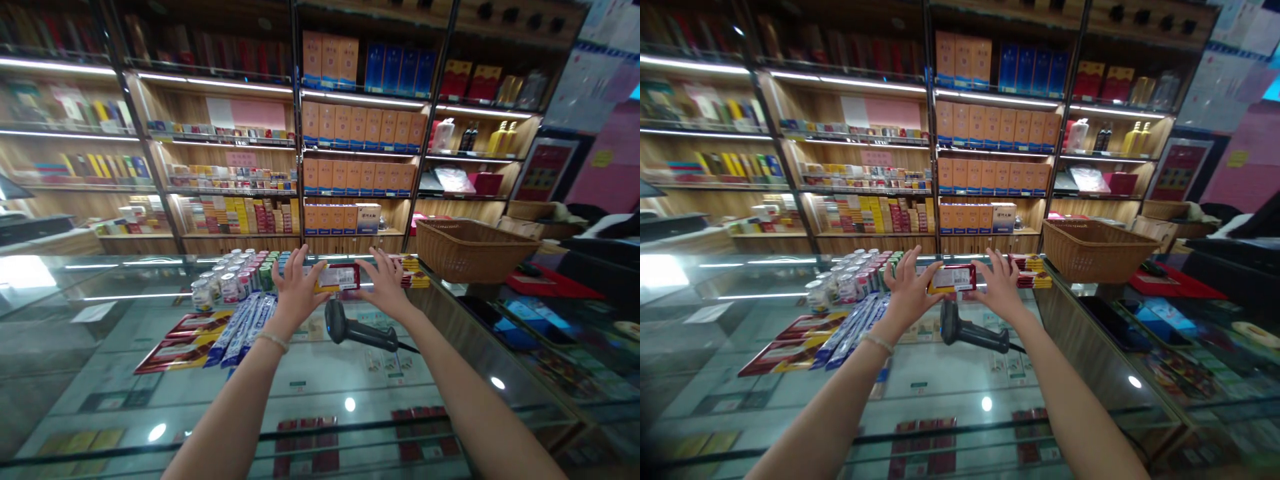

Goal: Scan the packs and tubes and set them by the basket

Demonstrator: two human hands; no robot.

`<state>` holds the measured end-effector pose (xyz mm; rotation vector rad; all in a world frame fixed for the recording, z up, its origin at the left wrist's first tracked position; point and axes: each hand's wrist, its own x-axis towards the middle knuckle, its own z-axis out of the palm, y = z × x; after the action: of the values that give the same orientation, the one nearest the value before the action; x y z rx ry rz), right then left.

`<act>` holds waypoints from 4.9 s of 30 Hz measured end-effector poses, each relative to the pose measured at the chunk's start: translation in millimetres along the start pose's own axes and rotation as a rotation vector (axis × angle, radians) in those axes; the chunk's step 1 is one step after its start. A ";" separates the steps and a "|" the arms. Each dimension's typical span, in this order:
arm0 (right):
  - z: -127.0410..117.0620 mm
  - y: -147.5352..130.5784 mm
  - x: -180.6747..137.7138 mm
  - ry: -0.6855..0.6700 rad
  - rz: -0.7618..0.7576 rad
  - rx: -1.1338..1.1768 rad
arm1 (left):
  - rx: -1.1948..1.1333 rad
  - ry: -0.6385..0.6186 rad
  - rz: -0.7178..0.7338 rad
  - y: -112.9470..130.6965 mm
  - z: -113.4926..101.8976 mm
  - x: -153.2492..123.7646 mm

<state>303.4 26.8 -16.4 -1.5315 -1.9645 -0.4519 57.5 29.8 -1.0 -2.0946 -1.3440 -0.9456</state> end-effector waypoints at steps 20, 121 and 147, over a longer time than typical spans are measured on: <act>-38.5 -26.3 -8.8 0.177 -0.255 -0.046 | 0.010 0.017 0.148 19.3 -13.6 2.2; -34.4 142.5 -3.4 0.245 0.109 -0.140 | -0.190 -0.071 -0.044 127.1 42.5 101.3; 27.3 215.6 -28.3 0.186 0.145 -0.250 | -0.177 -0.450 -0.150 178.8 144.1 119.4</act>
<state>507.2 81.5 -75.7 -1.7039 -1.6916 -0.7716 296.8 128.2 -8.1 -2.4727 -1.7104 -0.6931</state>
